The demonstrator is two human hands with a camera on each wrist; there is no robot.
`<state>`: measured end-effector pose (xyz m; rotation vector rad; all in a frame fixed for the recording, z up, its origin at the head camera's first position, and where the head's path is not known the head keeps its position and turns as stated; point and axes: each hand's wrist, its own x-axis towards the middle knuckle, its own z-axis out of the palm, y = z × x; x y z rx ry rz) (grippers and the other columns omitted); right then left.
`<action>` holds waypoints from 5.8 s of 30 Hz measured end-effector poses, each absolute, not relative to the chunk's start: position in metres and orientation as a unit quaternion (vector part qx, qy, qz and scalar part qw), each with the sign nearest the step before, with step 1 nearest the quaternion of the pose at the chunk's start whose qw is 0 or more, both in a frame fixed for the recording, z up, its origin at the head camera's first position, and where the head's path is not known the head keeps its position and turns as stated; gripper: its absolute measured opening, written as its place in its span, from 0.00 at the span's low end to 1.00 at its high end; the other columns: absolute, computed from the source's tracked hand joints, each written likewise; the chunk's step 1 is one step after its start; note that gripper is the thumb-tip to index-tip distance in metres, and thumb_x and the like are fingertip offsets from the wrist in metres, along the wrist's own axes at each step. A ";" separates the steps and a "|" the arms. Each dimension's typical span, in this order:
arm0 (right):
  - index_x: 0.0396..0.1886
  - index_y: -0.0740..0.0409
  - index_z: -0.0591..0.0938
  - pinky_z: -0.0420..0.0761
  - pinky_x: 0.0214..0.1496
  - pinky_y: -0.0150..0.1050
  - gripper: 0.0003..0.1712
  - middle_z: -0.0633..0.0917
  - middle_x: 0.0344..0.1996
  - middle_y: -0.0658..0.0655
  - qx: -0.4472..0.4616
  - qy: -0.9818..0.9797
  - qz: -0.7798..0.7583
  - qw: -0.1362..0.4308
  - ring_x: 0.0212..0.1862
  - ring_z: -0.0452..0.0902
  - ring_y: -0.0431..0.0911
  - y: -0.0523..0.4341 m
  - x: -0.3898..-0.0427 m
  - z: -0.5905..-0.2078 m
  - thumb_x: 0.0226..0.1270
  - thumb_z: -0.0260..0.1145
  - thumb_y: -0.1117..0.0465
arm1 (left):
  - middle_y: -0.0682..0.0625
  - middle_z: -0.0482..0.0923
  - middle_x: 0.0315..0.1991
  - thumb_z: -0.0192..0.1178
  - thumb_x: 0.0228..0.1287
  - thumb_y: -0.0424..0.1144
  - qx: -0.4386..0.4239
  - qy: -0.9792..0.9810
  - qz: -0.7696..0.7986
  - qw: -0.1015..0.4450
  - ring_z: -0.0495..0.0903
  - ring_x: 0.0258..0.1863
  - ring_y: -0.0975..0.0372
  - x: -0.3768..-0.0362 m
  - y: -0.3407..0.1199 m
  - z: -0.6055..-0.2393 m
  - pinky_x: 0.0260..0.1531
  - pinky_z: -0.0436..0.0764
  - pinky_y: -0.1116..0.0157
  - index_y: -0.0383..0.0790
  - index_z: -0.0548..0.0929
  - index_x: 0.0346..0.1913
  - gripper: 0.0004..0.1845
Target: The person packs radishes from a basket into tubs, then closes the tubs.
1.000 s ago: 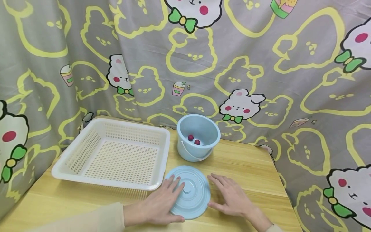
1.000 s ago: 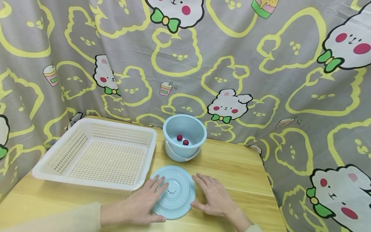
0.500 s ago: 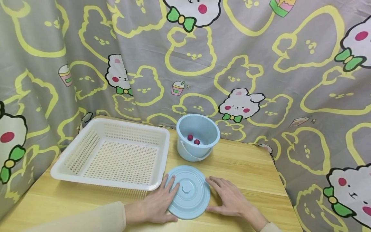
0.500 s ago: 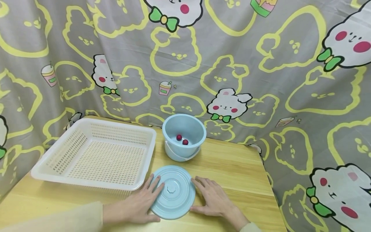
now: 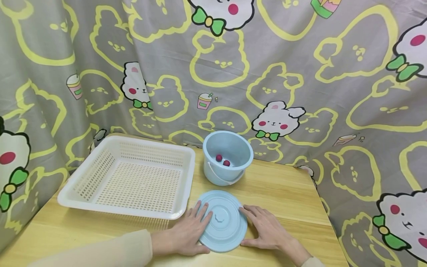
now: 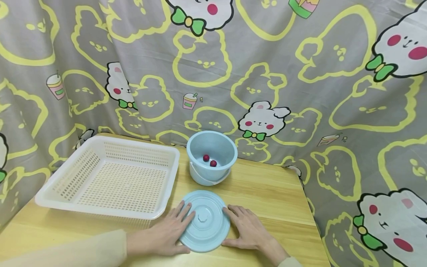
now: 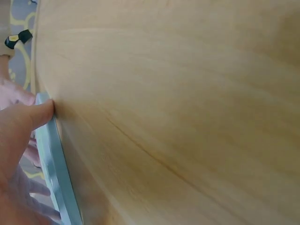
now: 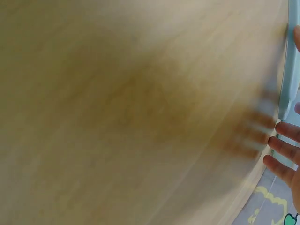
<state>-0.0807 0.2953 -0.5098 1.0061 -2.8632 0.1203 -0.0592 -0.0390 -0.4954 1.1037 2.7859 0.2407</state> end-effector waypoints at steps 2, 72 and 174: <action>0.76 0.48 0.74 0.86 0.60 0.55 0.60 0.81 0.69 0.54 0.331 -0.941 0.040 0.053 0.67 0.80 0.51 0.297 -0.080 -0.511 0.55 0.62 0.13 | 0.32 0.57 0.82 0.64 0.61 0.75 0.370 0.923 0.080 0.067 0.57 0.82 0.33 -0.061 -0.036 -0.496 0.73 0.74 0.38 0.37 0.62 0.81 0.58; 0.79 0.55 0.70 0.77 0.71 0.66 0.74 0.74 0.77 0.59 0.255 -0.950 0.180 -0.002 0.75 0.72 0.58 0.303 -0.073 -0.518 0.37 0.73 0.14 | 0.29 0.63 0.75 0.75 0.46 0.72 0.287 0.923 0.254 0.041 0.64 0.76 0.39 -0.068 -0.044 -0.516 0.69 0.79 0.45 0.39 0.69 0.75 0.59; 0.78 0.48 0.71 0.69 0.71 0.75 0.64 0.68 0.78 0.66 0.247 -0.925 0.271 0.096 0.77 0.65 0.68 0.296 -0.184 -0.381 0.38 0.92 0.46 | 0.34 0.64 0.78 0.81 0.49 0.61 0.353 0.888 0.292 -0.033 0.65 0.79 0.41 -0.214 -0.071 -0.371 0.75 0.72 0.42 0.42 0.72 0.74 0.52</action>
